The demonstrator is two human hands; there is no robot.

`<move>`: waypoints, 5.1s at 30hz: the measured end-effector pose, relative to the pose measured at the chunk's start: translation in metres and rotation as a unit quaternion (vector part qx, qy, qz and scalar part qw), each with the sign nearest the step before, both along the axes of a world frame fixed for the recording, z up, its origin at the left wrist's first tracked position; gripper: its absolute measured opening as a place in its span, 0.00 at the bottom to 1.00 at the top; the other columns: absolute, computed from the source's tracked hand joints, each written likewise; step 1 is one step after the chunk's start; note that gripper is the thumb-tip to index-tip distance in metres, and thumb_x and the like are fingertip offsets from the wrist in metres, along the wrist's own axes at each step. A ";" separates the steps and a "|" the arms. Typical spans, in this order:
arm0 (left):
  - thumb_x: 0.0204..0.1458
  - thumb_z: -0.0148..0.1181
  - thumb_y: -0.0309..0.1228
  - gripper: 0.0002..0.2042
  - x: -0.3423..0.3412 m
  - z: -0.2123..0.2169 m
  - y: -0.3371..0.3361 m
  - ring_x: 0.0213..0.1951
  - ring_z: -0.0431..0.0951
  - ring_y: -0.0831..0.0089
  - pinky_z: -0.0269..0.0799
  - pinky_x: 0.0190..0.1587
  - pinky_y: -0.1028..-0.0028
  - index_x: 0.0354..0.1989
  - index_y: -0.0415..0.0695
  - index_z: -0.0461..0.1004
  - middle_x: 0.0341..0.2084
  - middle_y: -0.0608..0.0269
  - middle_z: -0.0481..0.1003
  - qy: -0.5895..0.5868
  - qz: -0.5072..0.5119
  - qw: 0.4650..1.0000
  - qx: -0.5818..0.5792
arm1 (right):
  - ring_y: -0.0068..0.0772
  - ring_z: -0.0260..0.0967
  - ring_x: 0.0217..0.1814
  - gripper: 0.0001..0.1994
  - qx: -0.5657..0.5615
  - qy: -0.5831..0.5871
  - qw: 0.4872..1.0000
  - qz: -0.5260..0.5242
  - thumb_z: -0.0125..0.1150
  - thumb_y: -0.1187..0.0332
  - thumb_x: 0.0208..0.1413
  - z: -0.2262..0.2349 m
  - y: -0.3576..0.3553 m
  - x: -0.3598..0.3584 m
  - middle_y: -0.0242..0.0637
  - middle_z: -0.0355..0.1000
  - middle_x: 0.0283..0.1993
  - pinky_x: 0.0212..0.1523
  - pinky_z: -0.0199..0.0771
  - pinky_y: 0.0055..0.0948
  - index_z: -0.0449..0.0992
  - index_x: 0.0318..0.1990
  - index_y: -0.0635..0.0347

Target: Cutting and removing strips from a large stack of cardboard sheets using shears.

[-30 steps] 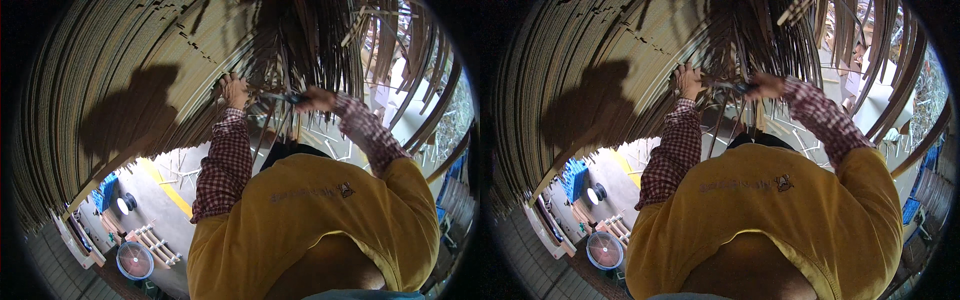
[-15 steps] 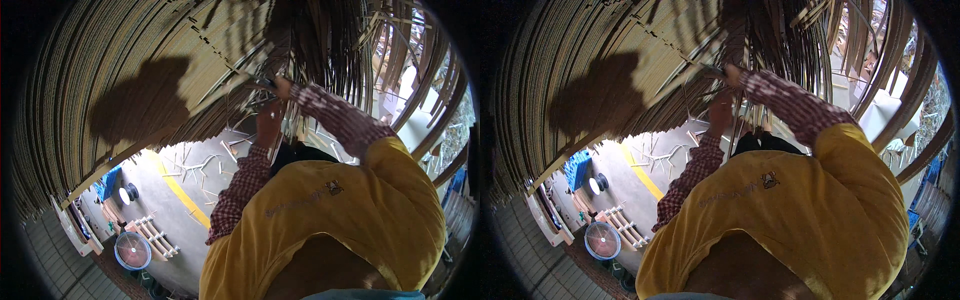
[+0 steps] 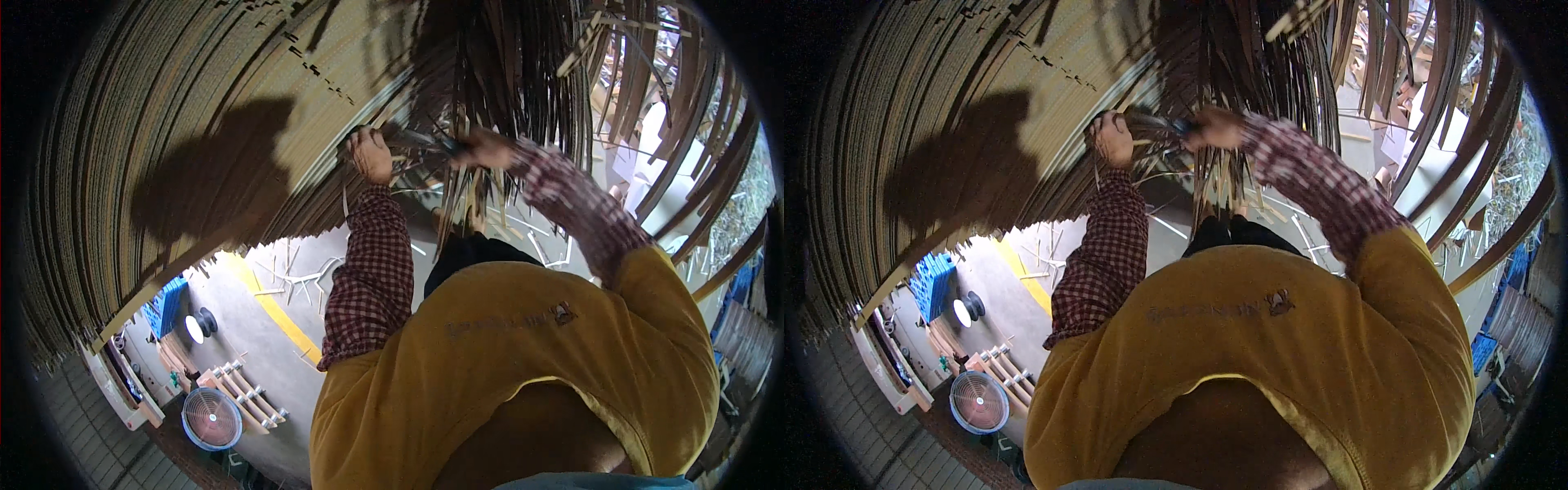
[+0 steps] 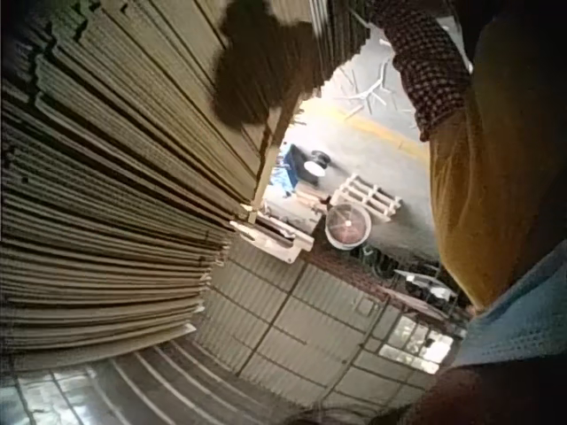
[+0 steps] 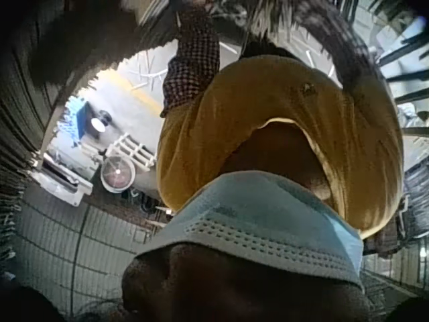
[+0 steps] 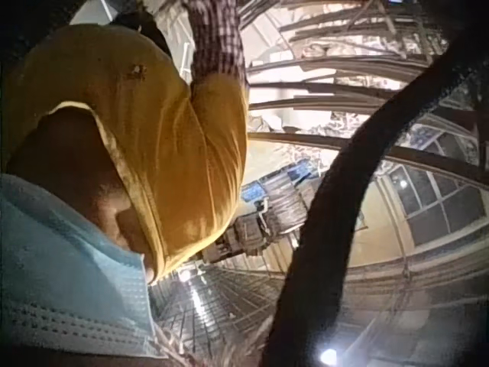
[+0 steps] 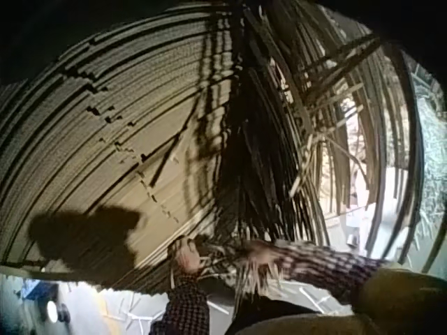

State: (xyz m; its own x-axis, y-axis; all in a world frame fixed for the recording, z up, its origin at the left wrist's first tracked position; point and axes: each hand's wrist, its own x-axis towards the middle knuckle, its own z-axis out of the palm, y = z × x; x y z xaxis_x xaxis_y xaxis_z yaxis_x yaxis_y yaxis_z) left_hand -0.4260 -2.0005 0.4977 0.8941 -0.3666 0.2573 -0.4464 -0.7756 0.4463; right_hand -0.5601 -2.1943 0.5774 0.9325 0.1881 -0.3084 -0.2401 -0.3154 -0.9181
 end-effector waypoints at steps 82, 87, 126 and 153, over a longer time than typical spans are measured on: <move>0.56 0.40 0.31 0.15 -0.050 -0.007 0.048 0.34 0.72 0.72 0.68 0.37 0.75 0.46 0.33 0.65 0.36 0.52 0.71 0.114 0.067 0.896 -0.424 | 0.35 0.67 0.29 0.20 0.108 -0.016 0.994 -0.024 0.58 0.52 0.43 -0.113 0.033 -0.036 0.45 0.68 0.23 0.32 0.63 0.33 0.73 0.32 0.63; 0.56 0.42 0.29 0.14 -0.062 -0.005 0.086 0.32 0.71 0.73 0.68 0.36 0.77 0.47 0.34 0.65 0.36 0.55 0.71 0.111 0.054 0.907 -0.403 | 0.25 0.62 0.24 0.16 -0.090 0.049 0.991 -0.081 0.58 0.57 0.47 -0.095 0.087 0.083 0.36 0.64 0.18 0.29 0.64 0.32 0.73 0.33 0.65; 0.57 0.38 0.30 0.15 -0.084 -0.001 0.101 0.30 0.72 0.74 0.68 0.35 0.76 0.46 0.34 0.65 0.35 0.54 0.71 0.113 0.050 0.909 -0.399 | 0.33 0.63 0.27 0.25 -0.044 -0.046 0.994 -0.089 0.57 0.49 0.45 -0.154 0.100 0.041 0.43 0.67 0.24 0.29 0.65 0.34 0.70 0.30 0.69; 0.55 0.44 0.37 0.16 -0.097 -0.073 0.128 0.33 0.72 0.67 0.66 0.37 0.72 0.46 0.40 0.67 0.35 0.53 0.72 0.232 -0.052 0.947 -0.215 | 0.35 0.67 0.37 0.23 0.030 0.040 0.990 -0.129 0.58 0.56 0.47 -0.079 0.069 0.082 0.46 0.69 0.34 0.40 0.64 0.32 0.69 0.37 0.74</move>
